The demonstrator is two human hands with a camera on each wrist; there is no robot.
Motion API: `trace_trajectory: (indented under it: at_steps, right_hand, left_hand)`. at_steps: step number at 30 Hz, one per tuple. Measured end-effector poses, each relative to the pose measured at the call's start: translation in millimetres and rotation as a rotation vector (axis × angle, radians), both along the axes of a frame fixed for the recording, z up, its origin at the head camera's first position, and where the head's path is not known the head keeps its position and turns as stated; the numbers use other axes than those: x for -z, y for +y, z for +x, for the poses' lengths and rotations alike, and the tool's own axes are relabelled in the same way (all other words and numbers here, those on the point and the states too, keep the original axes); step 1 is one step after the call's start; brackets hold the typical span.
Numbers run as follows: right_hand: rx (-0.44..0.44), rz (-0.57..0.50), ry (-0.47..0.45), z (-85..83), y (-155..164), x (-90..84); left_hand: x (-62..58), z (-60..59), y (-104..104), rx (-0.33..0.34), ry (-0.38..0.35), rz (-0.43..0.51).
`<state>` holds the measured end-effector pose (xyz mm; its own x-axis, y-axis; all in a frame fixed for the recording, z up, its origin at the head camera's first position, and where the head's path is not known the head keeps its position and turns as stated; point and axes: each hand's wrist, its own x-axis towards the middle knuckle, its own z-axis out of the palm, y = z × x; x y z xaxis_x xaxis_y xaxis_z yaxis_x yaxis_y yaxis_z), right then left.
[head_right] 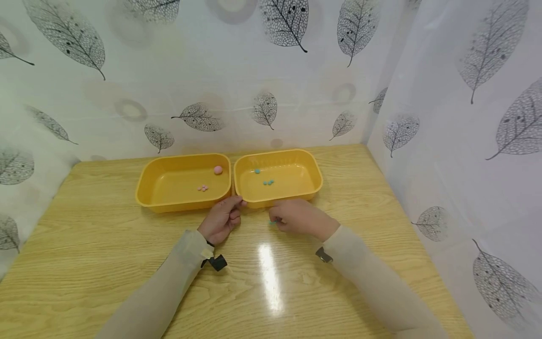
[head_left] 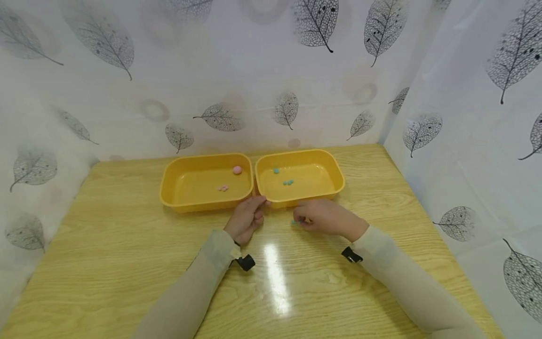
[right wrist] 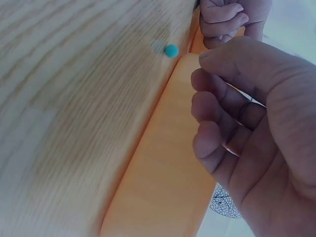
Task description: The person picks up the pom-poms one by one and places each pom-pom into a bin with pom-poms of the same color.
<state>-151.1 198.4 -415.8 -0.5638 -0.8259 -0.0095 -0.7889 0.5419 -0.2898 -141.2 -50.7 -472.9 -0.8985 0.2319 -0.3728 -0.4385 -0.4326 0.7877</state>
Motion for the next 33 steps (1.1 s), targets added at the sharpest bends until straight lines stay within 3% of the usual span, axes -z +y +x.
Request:
trace_trajectory:
  at_steps: [3,8,14,20,25,33]
  right_hand:
    - [-0.005,-0.028,0.006,-1.8,-0.2,-0.3]
    - [0.013,-0.125,0.115,-7.0,3.3,-5.2]
    - [0.134,-0.226,0.177,-22.4,9.2,-7.3]
    - [0.264,-0.236,0.166,-41.4,10.1,-9.5]
    - [0.345,-0.212,0.091,-57.1,5.5,-14.1]
    - [0.376,-0.1,0.027,-83.5,-8.2,-12.0]
  left_hand:
    - [0.1,-0.3,-0.7,0.002,0.001,0.009]
    - [0.6,-0.6,-0.8,0.007,0.007,0.006]
    - [0.8,-0.7,-0.9,0.006,0.012,0.003]
    - [0.7,-1.3,-1.3,0.011,0.011,0.007]
    - [0.5,-1.5,-1.1,0.014,0.014,0.009]
    - [0.1,-0.8,-0.6,-0.001,0.001,0.009]
